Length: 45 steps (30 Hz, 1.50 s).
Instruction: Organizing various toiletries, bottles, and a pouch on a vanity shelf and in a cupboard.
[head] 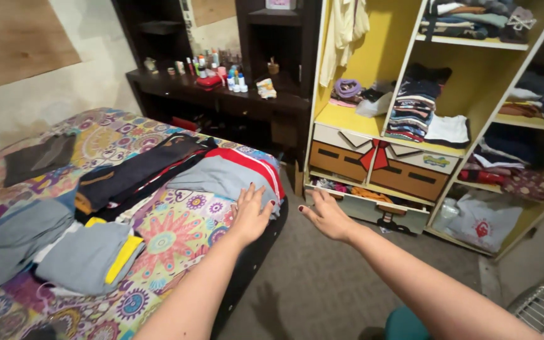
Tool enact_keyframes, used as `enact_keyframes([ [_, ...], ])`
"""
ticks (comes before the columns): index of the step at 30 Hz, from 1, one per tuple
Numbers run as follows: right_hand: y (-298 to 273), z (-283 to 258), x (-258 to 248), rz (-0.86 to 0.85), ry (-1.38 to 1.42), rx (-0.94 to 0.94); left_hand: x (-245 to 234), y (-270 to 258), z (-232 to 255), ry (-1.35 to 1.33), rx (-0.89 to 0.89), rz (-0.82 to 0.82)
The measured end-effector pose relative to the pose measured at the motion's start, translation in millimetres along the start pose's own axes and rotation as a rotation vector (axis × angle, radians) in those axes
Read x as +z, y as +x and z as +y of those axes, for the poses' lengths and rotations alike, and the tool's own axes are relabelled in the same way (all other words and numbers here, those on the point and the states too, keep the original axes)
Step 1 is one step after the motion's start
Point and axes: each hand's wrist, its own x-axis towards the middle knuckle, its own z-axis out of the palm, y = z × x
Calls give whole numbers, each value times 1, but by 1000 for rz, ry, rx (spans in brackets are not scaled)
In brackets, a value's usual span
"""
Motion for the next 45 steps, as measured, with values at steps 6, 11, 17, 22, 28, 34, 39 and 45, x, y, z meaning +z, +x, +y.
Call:
enact_keyframes([
  [6, 12, 22, -4, -31, 15, 64, 32, 38, -5, -27, 3, -45],
  [11, 29, 45, -13, -20, 10, 133, 60, 76, -13, -37, 27, -79],
  [17, 64, 81, -13, 41, -21, 156, 79, 144, -20, -49, 62, -109],
  [22, 112, 113, -25, 46, -61, 251, 88, 225, -23, -65, 114, -141],
  [28, 177, 157, -26, 123, -94, 272, 92, 306, -32, -91, 151, -206],
  [34, 238, 171, -21, 133, -134, 315, 93, 375, -54, -61, 192, -227],
  [39, 280, 192, -11, 119, -120, 360, 101, 423, -78, -76, 203, -232],
  [45, 316, 222, 0, 124, -135, 382, 115, 468, -98, -68, 212, -228],
])
